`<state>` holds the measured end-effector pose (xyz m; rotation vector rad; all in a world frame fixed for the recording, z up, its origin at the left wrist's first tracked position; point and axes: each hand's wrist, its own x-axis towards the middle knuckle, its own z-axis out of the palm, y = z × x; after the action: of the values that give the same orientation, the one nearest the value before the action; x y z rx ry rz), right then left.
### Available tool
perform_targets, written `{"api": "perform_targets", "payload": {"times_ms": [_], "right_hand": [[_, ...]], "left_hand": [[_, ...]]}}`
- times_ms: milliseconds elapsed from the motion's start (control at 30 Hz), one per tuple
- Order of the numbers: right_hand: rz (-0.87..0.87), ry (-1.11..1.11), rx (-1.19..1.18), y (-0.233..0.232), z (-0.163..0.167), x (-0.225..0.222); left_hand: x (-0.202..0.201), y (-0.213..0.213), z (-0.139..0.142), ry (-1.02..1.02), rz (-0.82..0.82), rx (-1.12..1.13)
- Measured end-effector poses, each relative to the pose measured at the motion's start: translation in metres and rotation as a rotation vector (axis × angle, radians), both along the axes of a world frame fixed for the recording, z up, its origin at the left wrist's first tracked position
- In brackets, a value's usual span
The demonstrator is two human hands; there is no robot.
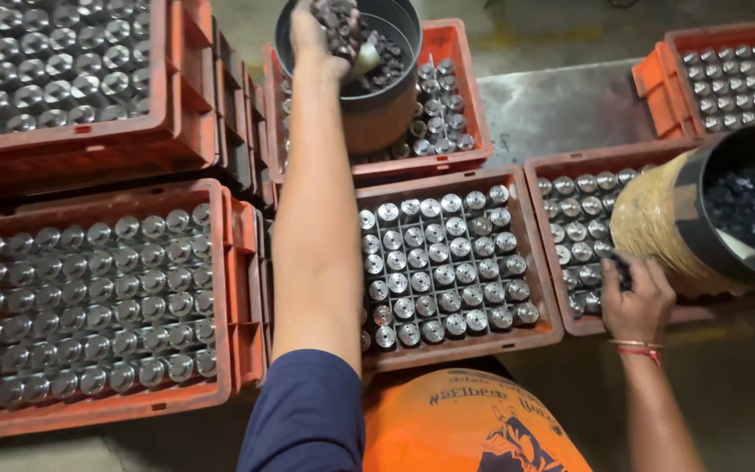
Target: The person arranges small metallic cylindrical caps into a grid tray, picking them from a bucket and placing them into slots. They occasionally use a cylindrical tool to press the caps into place. The person works over multiple orange crates filled with similar caps.
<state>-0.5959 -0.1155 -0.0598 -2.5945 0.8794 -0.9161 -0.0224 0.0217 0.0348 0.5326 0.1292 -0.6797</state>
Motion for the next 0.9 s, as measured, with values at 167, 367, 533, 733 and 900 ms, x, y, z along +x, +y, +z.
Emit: {"api": "perform_targets", "payload": {"times_ms": [167, 367, 533, 733, 900], "right_hand": [[0.049, 0.035, 0.037, -0.036, -0.011, -0.024], [0.076, -0.001, 0.085, -0.083, -0.014, -0.043], [0.122, 0.000, 0.087, -0.103, -0.005, -0.058], [0.295, -0.122, 0.188, -0.111, 0.022, -0.061], [0.552, -0.118, 0.022, -0.135, 0.035, 0.045]], "left_hand": [[-0.022, -0.022, -0.052, -0.074, 0.106, 0.211], [-0.038, -0.076, -0.038, -0.130, 0.200, 0.399], [-0.110, -0.059, -0.006, -0.349, 0.002, 0.186], [-0.328, -0.022, -0.004, -0.504, -0.361, 0.368], [-0.484, 0.012, -0.035, -0.213, -0.649, 0.639]]}}
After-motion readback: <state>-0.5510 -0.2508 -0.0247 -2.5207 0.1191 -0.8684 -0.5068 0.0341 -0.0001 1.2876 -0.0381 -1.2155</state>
